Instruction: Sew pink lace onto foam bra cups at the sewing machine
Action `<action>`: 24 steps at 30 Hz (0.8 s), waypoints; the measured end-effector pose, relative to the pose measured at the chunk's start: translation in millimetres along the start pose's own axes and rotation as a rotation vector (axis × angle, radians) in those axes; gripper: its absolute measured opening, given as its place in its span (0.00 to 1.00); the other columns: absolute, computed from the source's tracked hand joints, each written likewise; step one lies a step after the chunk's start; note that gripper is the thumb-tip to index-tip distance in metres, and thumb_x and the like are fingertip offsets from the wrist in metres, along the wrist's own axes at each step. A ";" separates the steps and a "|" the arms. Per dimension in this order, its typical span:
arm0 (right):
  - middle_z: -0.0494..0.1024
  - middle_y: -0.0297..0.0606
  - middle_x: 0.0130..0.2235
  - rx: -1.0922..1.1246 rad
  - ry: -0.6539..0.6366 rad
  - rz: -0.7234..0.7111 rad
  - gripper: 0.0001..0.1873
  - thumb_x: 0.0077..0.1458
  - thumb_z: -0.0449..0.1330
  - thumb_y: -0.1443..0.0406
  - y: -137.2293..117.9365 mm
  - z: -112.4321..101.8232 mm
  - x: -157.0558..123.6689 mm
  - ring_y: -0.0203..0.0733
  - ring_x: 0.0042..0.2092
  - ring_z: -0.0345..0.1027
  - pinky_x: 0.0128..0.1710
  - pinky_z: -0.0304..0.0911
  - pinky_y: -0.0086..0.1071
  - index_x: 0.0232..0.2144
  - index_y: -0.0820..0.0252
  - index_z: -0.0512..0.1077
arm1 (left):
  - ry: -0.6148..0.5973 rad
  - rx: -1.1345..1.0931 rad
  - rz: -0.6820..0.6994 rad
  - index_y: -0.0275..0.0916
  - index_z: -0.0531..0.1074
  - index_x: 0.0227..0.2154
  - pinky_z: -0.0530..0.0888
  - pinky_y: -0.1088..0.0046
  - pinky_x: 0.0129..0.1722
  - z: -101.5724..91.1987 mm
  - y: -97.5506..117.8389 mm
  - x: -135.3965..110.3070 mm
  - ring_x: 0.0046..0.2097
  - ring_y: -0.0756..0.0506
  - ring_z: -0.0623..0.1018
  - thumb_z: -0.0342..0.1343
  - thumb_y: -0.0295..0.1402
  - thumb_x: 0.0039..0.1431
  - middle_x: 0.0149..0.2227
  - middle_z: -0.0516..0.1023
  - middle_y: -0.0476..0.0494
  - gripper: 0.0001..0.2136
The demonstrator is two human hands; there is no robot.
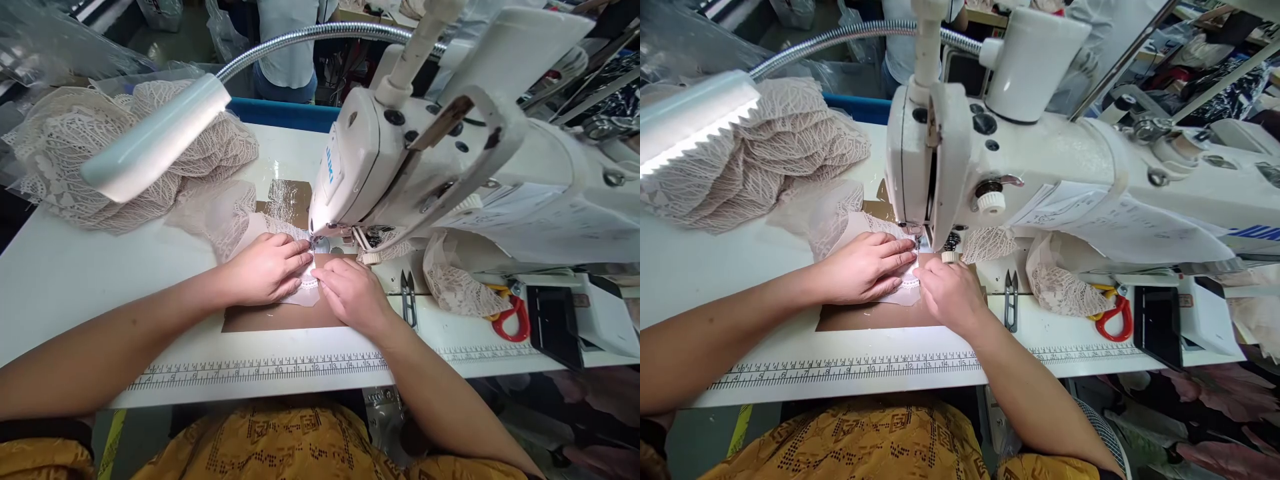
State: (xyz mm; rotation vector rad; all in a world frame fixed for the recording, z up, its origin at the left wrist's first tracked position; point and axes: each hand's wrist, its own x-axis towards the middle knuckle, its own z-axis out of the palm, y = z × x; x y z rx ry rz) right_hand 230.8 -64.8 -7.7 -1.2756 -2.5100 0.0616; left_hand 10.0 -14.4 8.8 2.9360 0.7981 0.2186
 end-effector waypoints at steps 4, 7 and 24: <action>0.77 0.39 0.34 -0.030 -0.009 -0.010 0.15 0.60 0.53 0.71 -0.8 -0.3 -0.1 0.41 0.36 0.67 0.38 0.59 0.33 0.43 0.61 0.78 | 0.009 -0.006 0.016 0.34 0.69 0.55 0.69 0.60 0.48 -0.5 -2.6 -1.7 0.51 0.37 0.72 0.47 0.37 0.67 0.59 0.70 0.34 0.19; 0.77 0.39 0.34 -0.043 -0.014 -0.009 0.15 0.61 0.52 0.70 -1.8 -0.6 -0.2 0.41 0.36 0.66 0.38 0.58 0.34 0.44 0.61 0.77 | 0.012 -0.023 0.027 0.34 0.69 0.55 0.68 0.60 0.49 -0.4 -1.5 -3.5 0.52 0.38 0.71 0.47 0.37 0.67 0.58 0.71 0.35 0.19; 0.77 0.40 0.34 -0.015 -0.049 0.000 0.17 0.60 0.52 0.71 -2.2 -2.0 -1.1 0.42 0.36 0.66 0.38 0.58 0.35 0.47 0.61 0.76 | 0.067 0.057 0.084 0.34 0.70 0.53 0.66 0.57 0.49 1.3 -13.9 1.2 0.50 0.38 0.73 0.45 0.32 0.68 0.56 0.73 0.35 0.16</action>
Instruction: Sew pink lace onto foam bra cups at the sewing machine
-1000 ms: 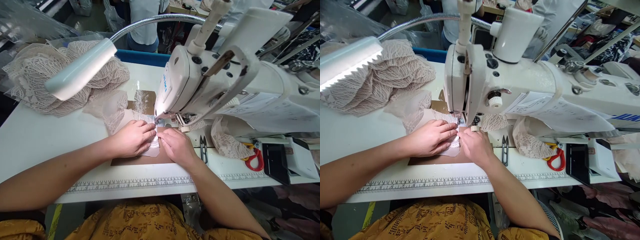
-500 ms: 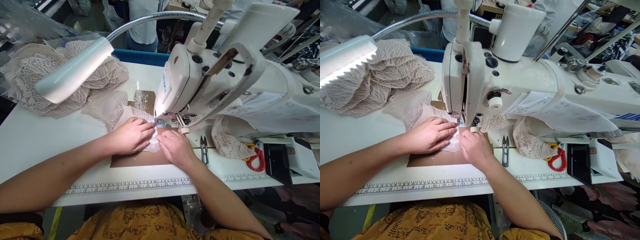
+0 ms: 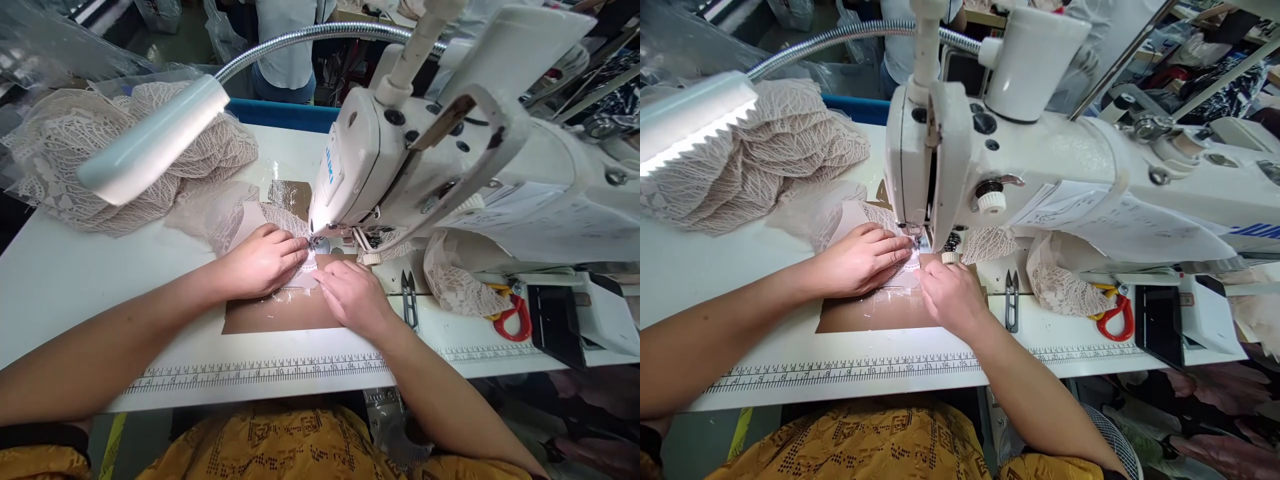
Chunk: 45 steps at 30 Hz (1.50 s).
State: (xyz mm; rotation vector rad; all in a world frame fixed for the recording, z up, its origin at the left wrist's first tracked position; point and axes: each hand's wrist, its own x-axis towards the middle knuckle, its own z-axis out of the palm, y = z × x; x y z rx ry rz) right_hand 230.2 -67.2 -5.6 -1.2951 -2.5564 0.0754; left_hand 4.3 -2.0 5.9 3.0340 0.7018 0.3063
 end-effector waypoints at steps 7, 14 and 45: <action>0.76 0.39 0.32 0.055 0.003 0.000 0.15 0.59 0.52 0.71 -1.7 -0.9 -0.9 0.41 0.35 0.65 0.36 0.56 0.34 0.42 0.62 0.78 | -0.003 0.011 -0.022 0.33 0.70 0.53 0.66 0.59 0.48 -1.1 0.3 1.0 0.49 0.39 0.73 0.45 0.30 0.67 0.55 0.74 0.36 0.16; 0.76 0.38 0.32 0.057 0.005 0.005 0.15 0.58 0.52 0.72 -2.2 -0.4 -1.1 0.41 0.34 0.65 0.37 0.56 0.34 0.42 0.61 0.77 | -0.014 0.013 0.009 0.33 0.71 0.52 0.67 0.57 0.49 -0.2 8.7 1.5 0.47 0.40 0.74 0.46 0.28 0.66 0.55 0.74 0.35 0.15; 0.76 0.40 0.33 0.001 -0.043 0.084 0.18 0.63 0.50 0.66 -3.5 3.1 10.5 0.41 0.33 0.65 0.36 0.59 0.34 0.48 0.59 0.77 | 0.049 -0.012 -0.097 0.32 0.71 0.54 0.69 0.57 0.49 12.4 -4.7 0.2 0.49 0.37 0.72 0.48 0.27 0.63 0.58 0.72 0.36 0.18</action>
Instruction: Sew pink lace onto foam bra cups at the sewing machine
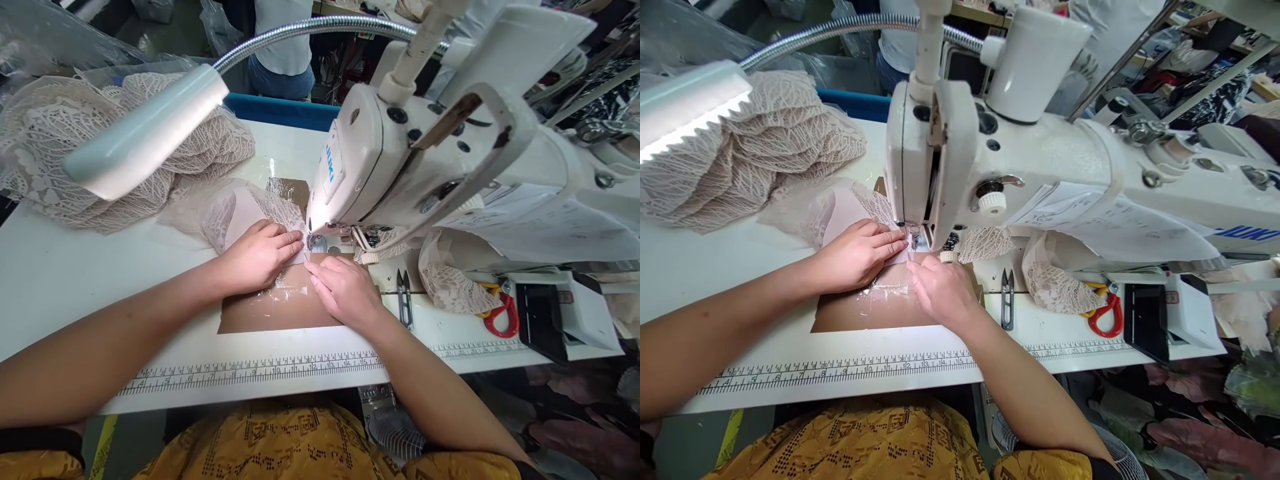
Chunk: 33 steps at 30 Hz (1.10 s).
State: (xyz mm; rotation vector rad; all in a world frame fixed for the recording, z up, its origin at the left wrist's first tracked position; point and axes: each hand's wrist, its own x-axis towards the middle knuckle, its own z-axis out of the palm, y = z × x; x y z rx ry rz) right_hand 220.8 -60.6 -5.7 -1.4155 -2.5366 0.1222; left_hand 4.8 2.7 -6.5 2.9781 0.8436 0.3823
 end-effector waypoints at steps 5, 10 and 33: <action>0.77 0.40 0.35 0.020 -0.003 0.002 0.18 0.63 0.52 0.64 1.1 -0.7 -1.2 0.42 0.35 0.67 0.37 0.59 0.34 0.50 0.59 0.75 | 0.067 -0.074 -0.049 0.32 0.70 0.55 0.69 0.55 0.51 0.3 -4.6 -4.3 0.50 0.36 0.72 0.45 0.32 0.66 0.57 0.72 0.35 0.19; 0.78 0.40 0.37 0.074 0.014 0.012 0.17 0.63 0.52 0.64 2.4 2.0 -0.8 0.43 0.39 0.69 0.40 0.61 0.34 0.49 0.59 0.76 | 0.095 -0.111 -0.091 0.32 0.71 0.53 0.68 0.53 0.54 -0.9 -5.9 -7.4 0.54 0.34 0.72 0.49 0.42 0.65 0.57 0.71 0.31 0.22; 0.78 0.52 0.44 -0.416 -0.079 0.433 0.21 0.56 0.52 0.74 44.1 -33.2 -89.9 0.52 0.42 0.73 0.41 0.67 0.40 0.51 0.71 0.72 | 0.050 -0.144 -0.431 0.37 0.75 0.34 0.71 0.64 0.46 -21.3 6.3 -30.1 0.45 0.40 0.76 0.47 0.28 0.61 0.41 0.78 0.38 0.10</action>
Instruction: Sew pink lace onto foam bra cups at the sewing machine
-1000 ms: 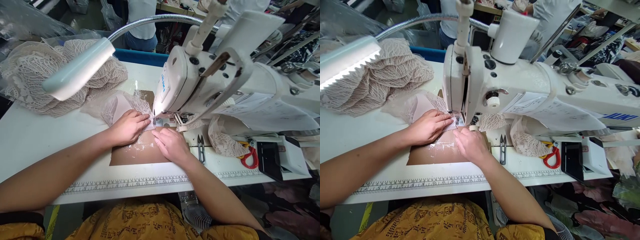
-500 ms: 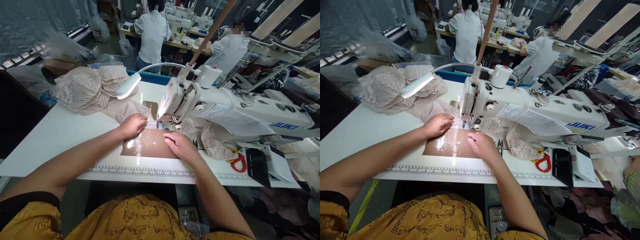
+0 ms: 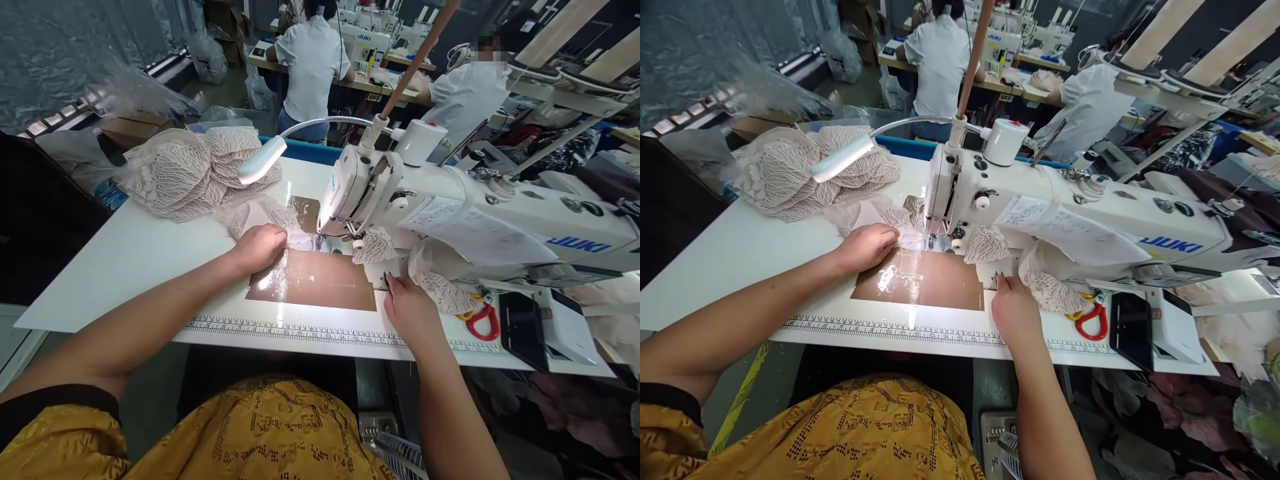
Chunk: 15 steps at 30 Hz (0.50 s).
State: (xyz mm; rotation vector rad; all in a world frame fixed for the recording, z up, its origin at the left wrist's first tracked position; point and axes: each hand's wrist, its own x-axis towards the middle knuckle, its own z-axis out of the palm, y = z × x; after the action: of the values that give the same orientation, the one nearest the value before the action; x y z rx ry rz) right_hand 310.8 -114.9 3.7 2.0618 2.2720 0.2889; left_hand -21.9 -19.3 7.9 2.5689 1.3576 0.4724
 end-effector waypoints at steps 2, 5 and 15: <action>0.78 0.53 0.44 -0.002 0.002 -0.026 0.23 0.53 0.52 0.75 1.7 0.7 -1.3 0.52 0.42 0.73 0.42 0.68 0.40 0.51 0.74 0.71 | -0.058 -0.071 0.037 0.37 0.74 0.34 0.72 0.66 0.46 -11.4 3.2 -8.7 0.45 0.42 0.76 0.48 0.27 0.61 0.41 0.79 0.41 0.09; 0.78 0.55 0.44 0.011 0.086 -0.073 0.24 0.49 0.53 0.76 5.0 8.0 -5.9 0.53 0.44 0.72 0.45 0.68 0.41 0.50 0.76 0.72 | -0.317 -0.334 0.245 0.38 0.75 0.35 0.71 0.66 0.52 -32.3 16.4 -29.7 0.51 0.43 0.75 0.50 0.29 0.62 0.46 0.78 0.41 0.08; 0.80 0.52 0.41 0.238 0.416 -0.114 0.17 0.61 0.48 0.68 9.4 30.6 -13.5 0.52 0.42 0.73 0.42 0.69 0.42 0.44 0.69 0.73 | -0.234 -0.555 -0.005 0.39 0.70 0.56 0.72 0.66 0.50 -46.6 13.9 -14.4 0.59 0.37 0.69 0.61 0.41 0.55 0.61 0.67 0.38 0.26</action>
State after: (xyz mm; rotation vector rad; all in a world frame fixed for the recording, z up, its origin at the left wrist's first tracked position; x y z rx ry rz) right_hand 326.5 -124.4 -25.7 2.1321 2.7763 0.5058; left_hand -35.9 -37.8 52.9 2.0882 0.9814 0.4530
